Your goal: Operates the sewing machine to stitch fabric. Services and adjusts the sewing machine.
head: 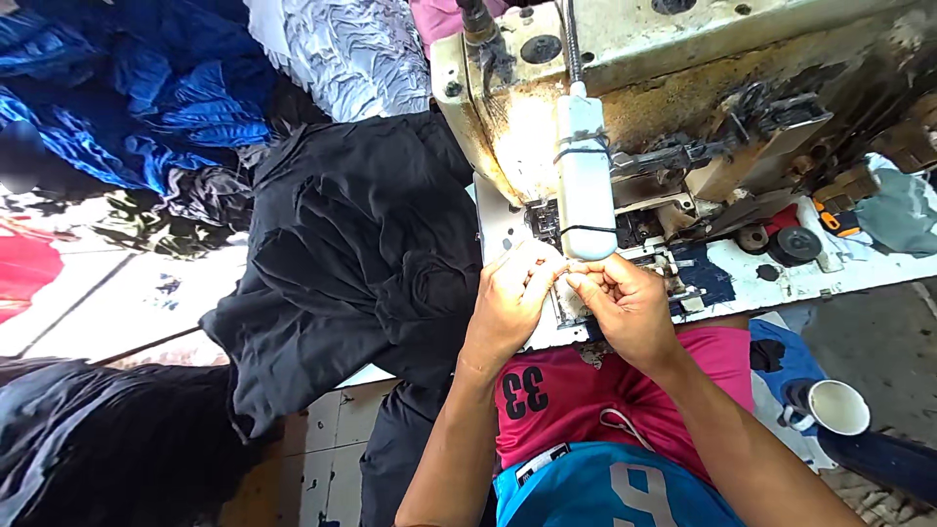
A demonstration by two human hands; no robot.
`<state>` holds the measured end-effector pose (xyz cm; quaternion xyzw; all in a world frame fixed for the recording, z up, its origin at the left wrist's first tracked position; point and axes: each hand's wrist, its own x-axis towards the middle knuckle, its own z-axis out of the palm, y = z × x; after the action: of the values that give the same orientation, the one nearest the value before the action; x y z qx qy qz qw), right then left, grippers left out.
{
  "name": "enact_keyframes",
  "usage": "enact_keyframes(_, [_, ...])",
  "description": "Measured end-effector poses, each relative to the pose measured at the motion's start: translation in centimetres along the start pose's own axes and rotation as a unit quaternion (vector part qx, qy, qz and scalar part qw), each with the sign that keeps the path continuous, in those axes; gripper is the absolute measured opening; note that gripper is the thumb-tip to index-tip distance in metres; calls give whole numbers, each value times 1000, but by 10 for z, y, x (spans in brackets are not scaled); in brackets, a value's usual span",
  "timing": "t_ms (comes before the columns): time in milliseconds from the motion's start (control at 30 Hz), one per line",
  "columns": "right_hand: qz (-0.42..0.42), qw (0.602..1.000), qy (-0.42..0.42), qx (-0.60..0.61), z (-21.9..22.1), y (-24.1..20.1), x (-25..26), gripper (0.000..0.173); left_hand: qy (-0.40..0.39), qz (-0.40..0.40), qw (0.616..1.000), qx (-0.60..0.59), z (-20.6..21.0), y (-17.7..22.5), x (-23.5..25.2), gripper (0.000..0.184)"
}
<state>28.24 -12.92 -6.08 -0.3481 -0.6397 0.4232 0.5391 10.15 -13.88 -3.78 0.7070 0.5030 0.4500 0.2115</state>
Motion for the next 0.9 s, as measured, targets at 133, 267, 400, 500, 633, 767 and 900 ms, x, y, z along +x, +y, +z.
enact_keyframes(133, [21,999,33,-24,5,-2,5,1,41,7,998,52,0,-1,4,15])
enact_keyframes(267, [62,989,84,-101,12,1,20,4,194,21,975,106,-8,-17,10,18])
enact_keyframes(400, [83,978,97,-165,21,11,33,7,238,13,965,107,-2,-44,11,20])
enact_keyframes(500, [93,973,92,-190,26,19,38,8,250,7,962,113,4,-57,18,19])
enact_keyframes(633, [110,974,84,-181,28,26,42,7,263,2,962,75,5,-64,22,21])
enact_keyframes(767, [120,976,87,-162,30,25,44,8,269,-2,962,43,7,-59,24,16])
enact_keyframes(900, [107,975,93,-170,32,28,45,10,270,30,961,56,6,-53,27,10])
